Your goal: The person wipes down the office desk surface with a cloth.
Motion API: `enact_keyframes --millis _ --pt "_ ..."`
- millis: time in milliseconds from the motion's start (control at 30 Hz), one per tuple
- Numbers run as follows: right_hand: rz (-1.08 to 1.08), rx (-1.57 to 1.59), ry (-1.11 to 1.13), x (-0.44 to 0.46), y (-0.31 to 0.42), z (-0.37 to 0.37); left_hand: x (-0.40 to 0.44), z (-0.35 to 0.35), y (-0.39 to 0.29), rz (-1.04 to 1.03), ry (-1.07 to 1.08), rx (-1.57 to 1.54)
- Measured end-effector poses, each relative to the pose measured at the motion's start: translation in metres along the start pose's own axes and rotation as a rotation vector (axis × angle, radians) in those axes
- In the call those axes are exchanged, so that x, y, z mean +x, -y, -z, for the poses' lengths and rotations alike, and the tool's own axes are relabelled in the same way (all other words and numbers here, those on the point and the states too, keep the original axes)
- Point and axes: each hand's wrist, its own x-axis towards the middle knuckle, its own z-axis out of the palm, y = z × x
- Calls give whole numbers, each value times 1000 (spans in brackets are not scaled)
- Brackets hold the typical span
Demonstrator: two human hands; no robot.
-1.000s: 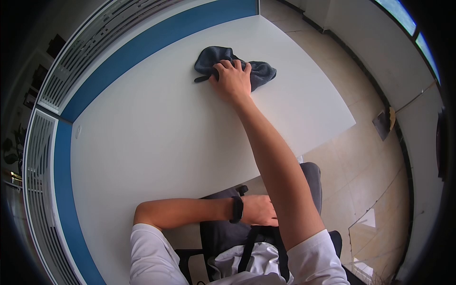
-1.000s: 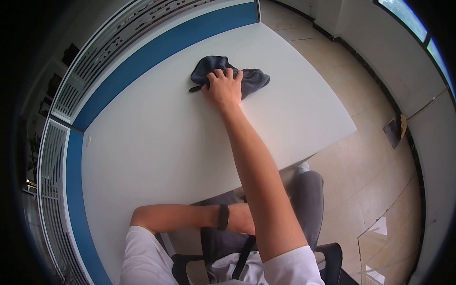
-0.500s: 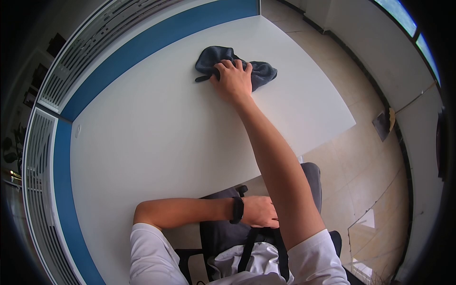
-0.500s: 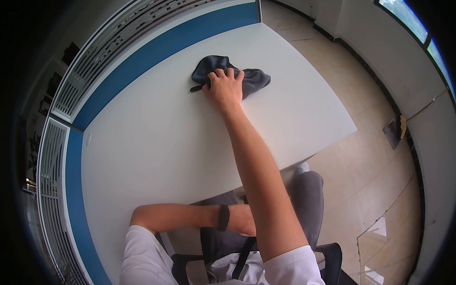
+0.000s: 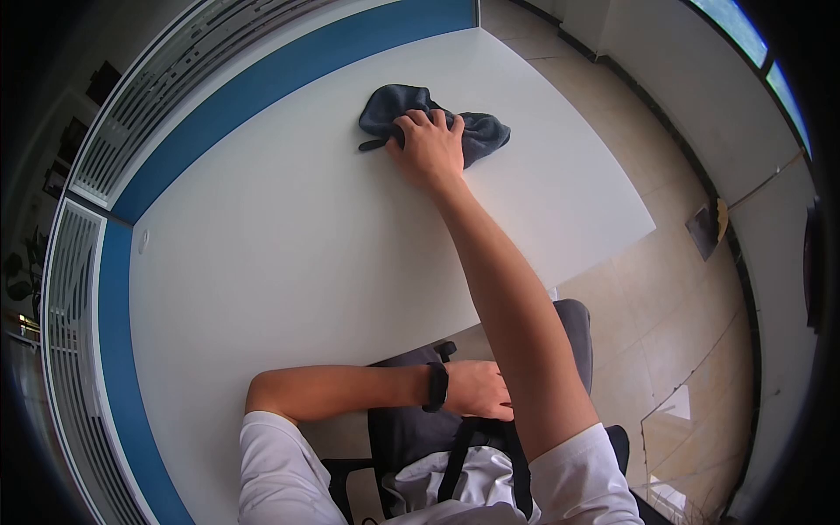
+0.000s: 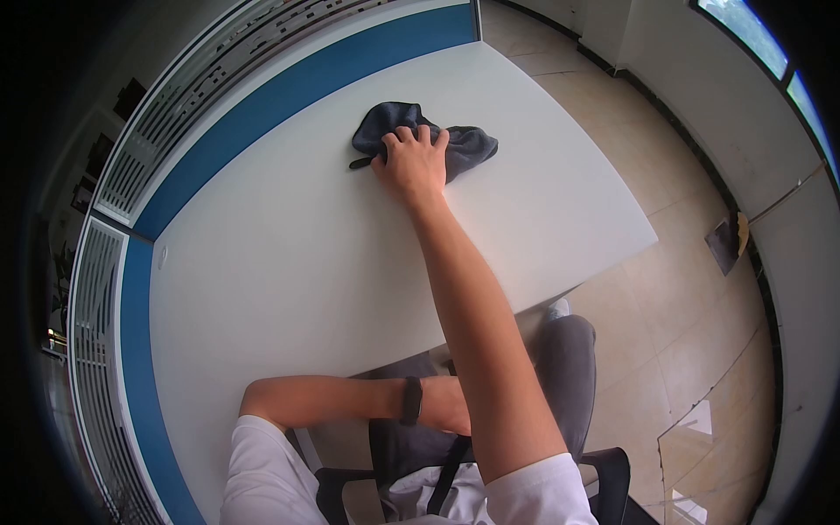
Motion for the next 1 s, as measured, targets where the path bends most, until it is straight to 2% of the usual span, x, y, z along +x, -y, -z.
enact_keyframes --millis 167,267,367,467,533,667,833,933,1000 --pt "-2 -8 11 0 0 1 -2 -6 0 -16 19 25" --pt "-3 -7 4 0 1 3 -1 -6 0 7 37 -95" --pt "-37 -9 94 1 2 7 -1 4 -1 3 46 -103" --pt "-7 -11 20 0 1 2 0 8 -1 17 95 -135" --pt "-4 -4 9 0 1 0 3 13 -1 32 218 -152" --pt "-2 0 6 0 1 4 0 1 -2 35 126 -142" --pt "-42 -13 132 2 3 9 -4 -8 1 23 -11 -35" --pt "8 -43 50 1 -1 -1 -3 -17 1 11 47 91" --pt "29 -52 49 -2 -5 -3 -4 -28 0 29 62 33"
